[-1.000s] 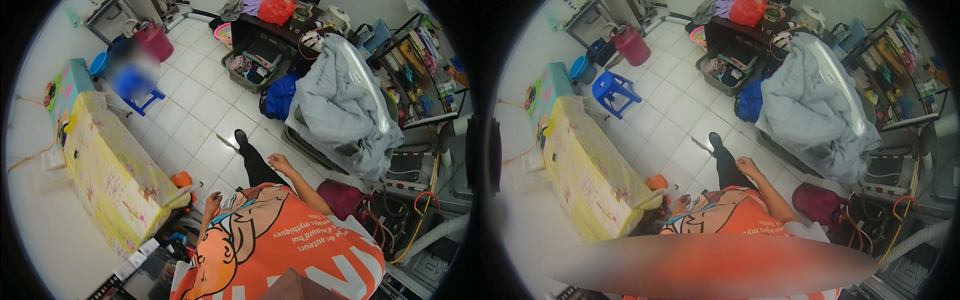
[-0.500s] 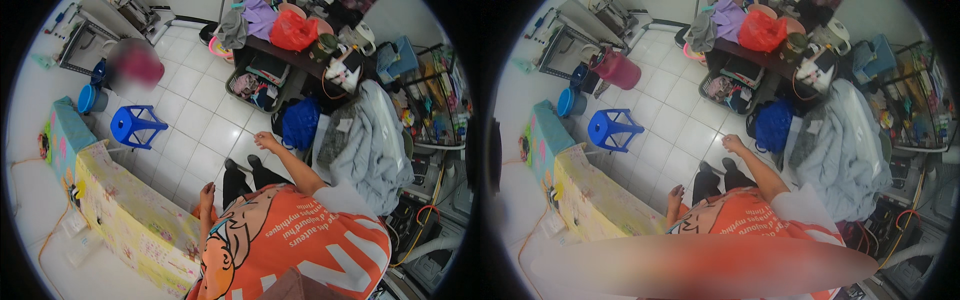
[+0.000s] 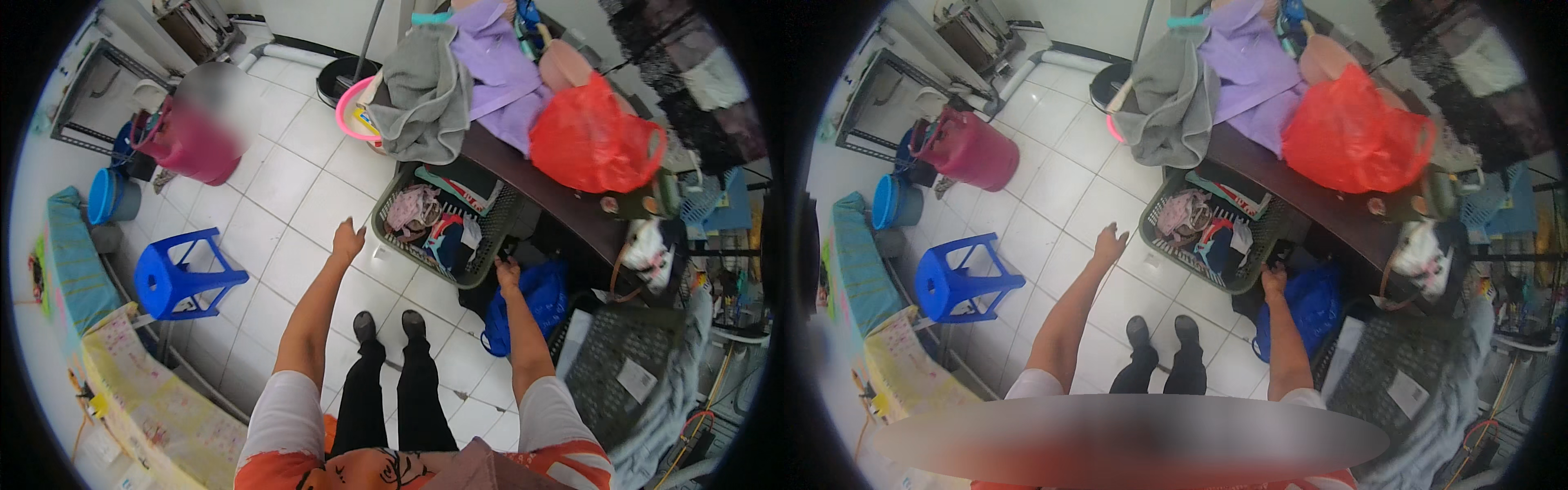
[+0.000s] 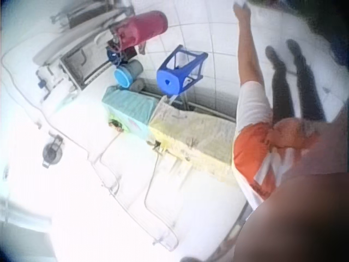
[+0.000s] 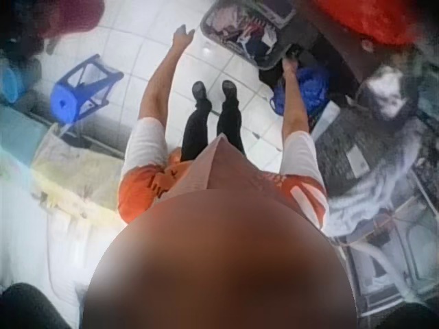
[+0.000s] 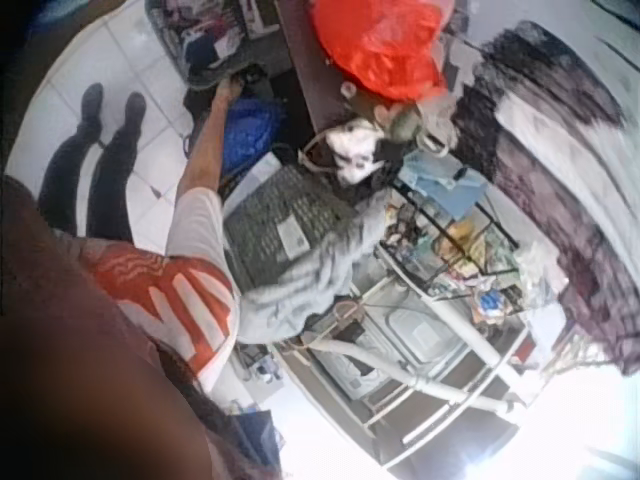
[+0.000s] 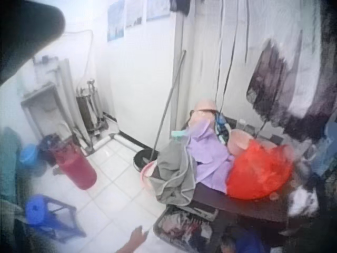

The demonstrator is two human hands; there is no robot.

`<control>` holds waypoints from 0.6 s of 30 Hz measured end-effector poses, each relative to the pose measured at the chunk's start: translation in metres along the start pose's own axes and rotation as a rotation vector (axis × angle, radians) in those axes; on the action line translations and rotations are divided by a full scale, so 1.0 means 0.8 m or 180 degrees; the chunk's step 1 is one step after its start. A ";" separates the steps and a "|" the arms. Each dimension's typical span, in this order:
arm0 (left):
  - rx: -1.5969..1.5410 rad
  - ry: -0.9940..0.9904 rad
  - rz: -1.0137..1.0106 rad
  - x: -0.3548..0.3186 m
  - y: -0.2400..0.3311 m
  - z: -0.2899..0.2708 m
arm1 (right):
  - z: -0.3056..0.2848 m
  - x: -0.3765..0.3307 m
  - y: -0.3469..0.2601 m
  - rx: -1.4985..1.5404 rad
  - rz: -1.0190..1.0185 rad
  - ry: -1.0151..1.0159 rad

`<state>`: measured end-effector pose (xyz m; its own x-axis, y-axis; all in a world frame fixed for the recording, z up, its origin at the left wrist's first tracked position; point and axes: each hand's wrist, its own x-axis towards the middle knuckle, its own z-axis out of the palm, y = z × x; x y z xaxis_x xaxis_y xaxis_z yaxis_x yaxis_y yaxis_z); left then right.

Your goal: The person places folded clothes into a clear plastic bag, seals it, and secures it with tape. They then move the packaged bundle to a shelf and retrieve a basket of additional clothes.

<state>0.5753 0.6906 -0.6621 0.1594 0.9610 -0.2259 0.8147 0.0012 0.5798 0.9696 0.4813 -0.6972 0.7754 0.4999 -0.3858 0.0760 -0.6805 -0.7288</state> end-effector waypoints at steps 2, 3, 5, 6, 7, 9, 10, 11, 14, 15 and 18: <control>0.0195 -0.0066 0.0009 0.070 0.002 0.048 | 0.023 0.051 0.015 0.0120 0.0092 -0.0340; 0.0172 -0.0059 0.0005 0.093 0.002 0.072 | 0.035 0.072 0.024 0.0224 0.0327 -0.0416; 0.0111 -0.0174 0.0022 0.123 0.000 0.112 | 0.060 0.106 0.044 -0.0087 0.0213 -0.0591; 0.0086 -0.0328 0.0043 0.129 -0.003 0.127 | 0.072 0.114 0.058 -0.0106 0.0374 -0.0602; 0.0063 -0.0498 0.0086 0.132 -0.007 0.137 | 0.083 0.123 0.069 -0.0302 0.0271 -0.0415; 0.0102 -0.0442 0.0119 0.129 -0.017 0.150 | 0.095 0.133 0.090 -0.0559 0.0324 0.0107; 0.0133 -0.0435 0.0151 0.125 -0.020 0.152 | 0.100 0.134 0.098 -0.0667 0.0117 0.0132; 0.0145 -0.0533 0.0058 0.117 -0.024 0.153 | 0.101 0.130 0.107 -0.0863 -0.0029 0.0217; 0.0119 -0.0628 -0.0176 0.090 -0.033 0.142 | 0.091 0.102 0.126 -0.0935 -0.0209 0.0002; 0.0089 -0.0586 -0.0234 0.070 -0.040 0.137 | 0.082 0.087 0.134 -0.0881 -0.0266 -0.0097; 0.0290 -0.0799 -0.0507 0.011 -0.076 0.114 | 0.066 0.027 0.167 -0.1534 -0.0013 -0.0650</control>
<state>0.5779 0.6738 -0.7704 0.1494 0.8523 -0.5012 0.8853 0.1105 0.4517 0.9634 0.4295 -0.8333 0.6401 0.5647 -0.5210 0.3959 -0.8236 -0.4062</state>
